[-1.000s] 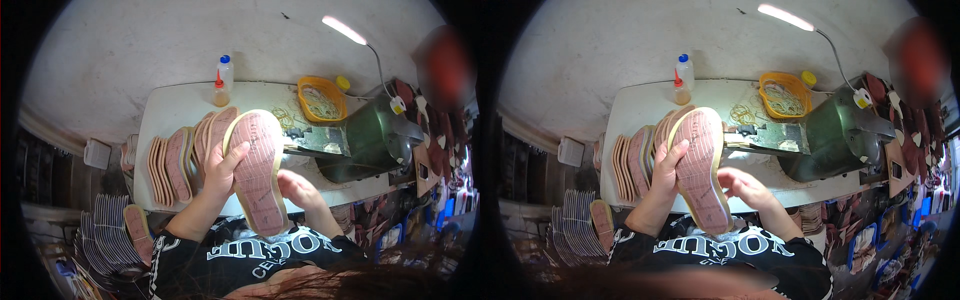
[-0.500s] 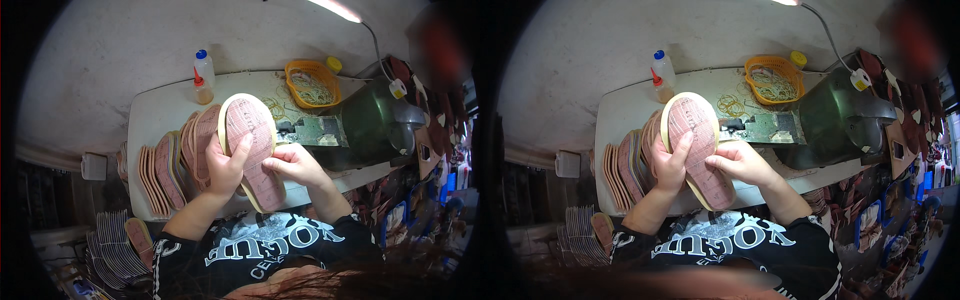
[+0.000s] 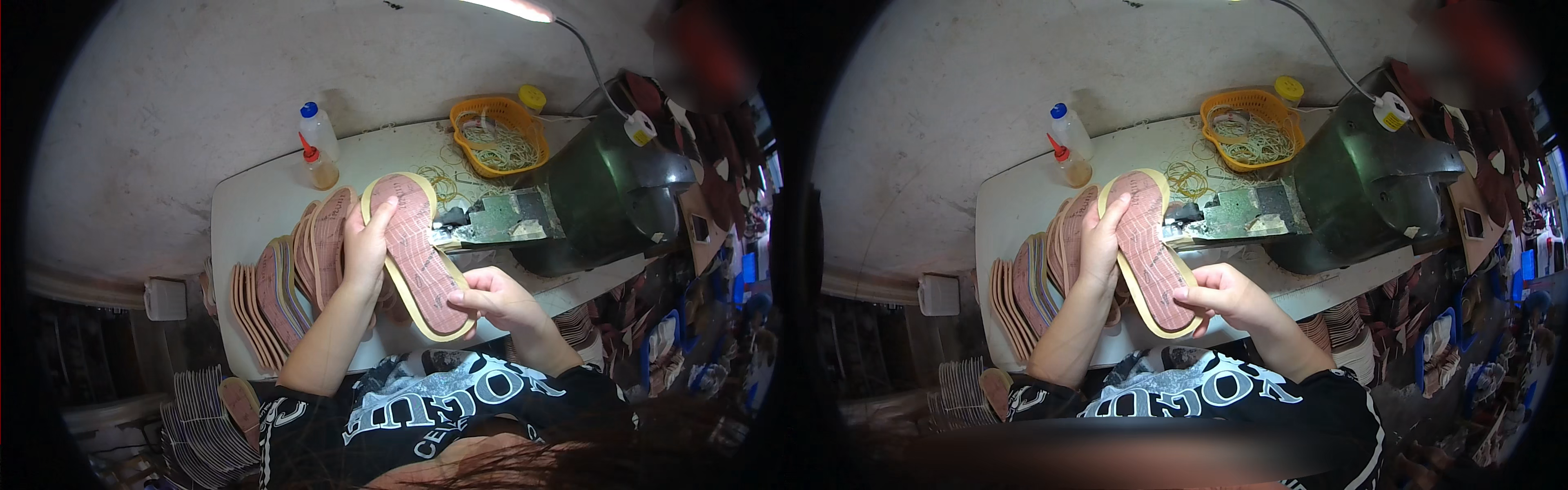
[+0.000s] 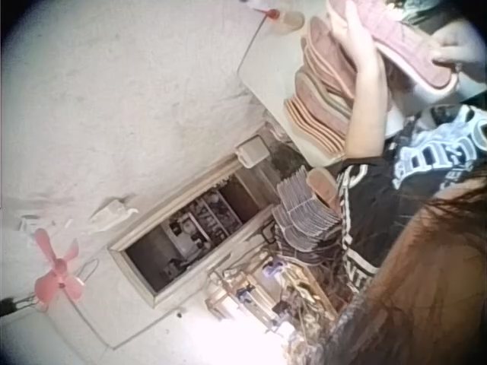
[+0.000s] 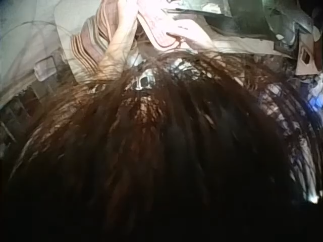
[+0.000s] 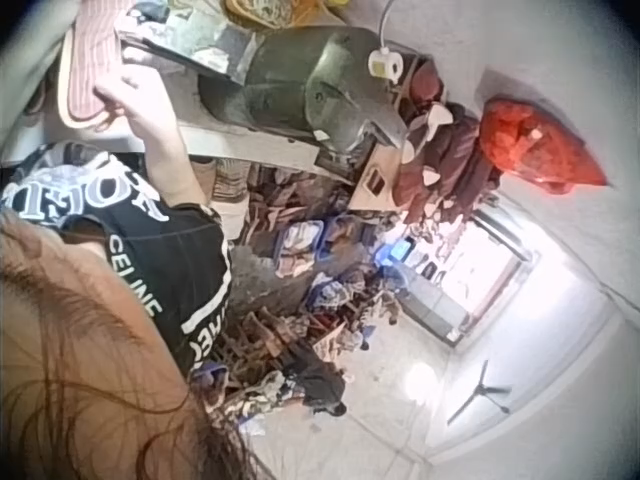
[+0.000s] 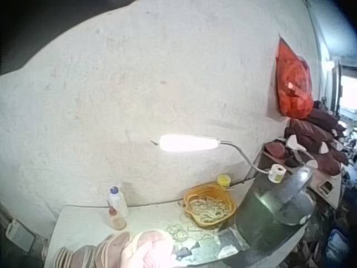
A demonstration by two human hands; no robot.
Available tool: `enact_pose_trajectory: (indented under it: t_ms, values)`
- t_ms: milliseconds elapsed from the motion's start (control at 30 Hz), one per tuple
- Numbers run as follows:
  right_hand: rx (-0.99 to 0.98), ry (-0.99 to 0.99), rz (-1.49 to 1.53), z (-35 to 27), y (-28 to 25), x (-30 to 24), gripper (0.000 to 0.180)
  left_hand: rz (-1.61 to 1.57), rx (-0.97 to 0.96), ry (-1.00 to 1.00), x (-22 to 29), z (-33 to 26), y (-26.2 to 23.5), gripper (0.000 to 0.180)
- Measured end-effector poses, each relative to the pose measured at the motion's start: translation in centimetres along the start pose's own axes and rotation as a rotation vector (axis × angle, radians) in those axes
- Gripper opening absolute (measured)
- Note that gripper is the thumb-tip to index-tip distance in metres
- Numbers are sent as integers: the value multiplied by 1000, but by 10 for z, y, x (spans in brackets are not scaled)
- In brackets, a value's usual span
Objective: The recorder is processing shoe insoles using an industrial machine on a manufacturing workbench.
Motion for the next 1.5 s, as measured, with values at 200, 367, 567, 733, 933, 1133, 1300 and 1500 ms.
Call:
enact_pose_trajectory:
  t_ms: [200, 367, 567, 733, 933, 1133, 1300, 1500]
  values:
    - [31, -8, 309, -16, 16, 12, 32, 139, -34, 30, -9, 15, 5, 26]
    - [19, 0, 351, -7, 35, 17, 36, 196, -47, 59, -2, 29, 9, 25]
    - [159, -249, 429, 22, 40, 14, 35, 474, -282, -93, 7, 70, -4, 37]
    - [231, -275, 534, 44, 34, 19, 35, 1506, -26, 206, 34, 93, -7, 64]
    - [250, -271, 547, 58, 26, 10, 38, 1482, -1275, 249, 60, 89, 44, 50]
    - [209, -166, 487, 55, 23, 2, 40, 1470, -1553, -2, 55, 92, 49, 42]
    - [161, -111, 472, 50, 20, -8, 44, 1497, -1548, 21, 58, 84, 50, 38]
    - [179, -122, 440, 48, 19, -7, 44, 1496, -1395, -35, 57, 73, 40, 37]
Point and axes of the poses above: each hand's wrist, its own z-axis towards the middle knuckle, its own y-axis out of the palm, x = y × z, the point moved 4 cm from there along z, towards the middle knuckle, and after that the axes turned 12 degrees about -x, right-handed, at the moved point
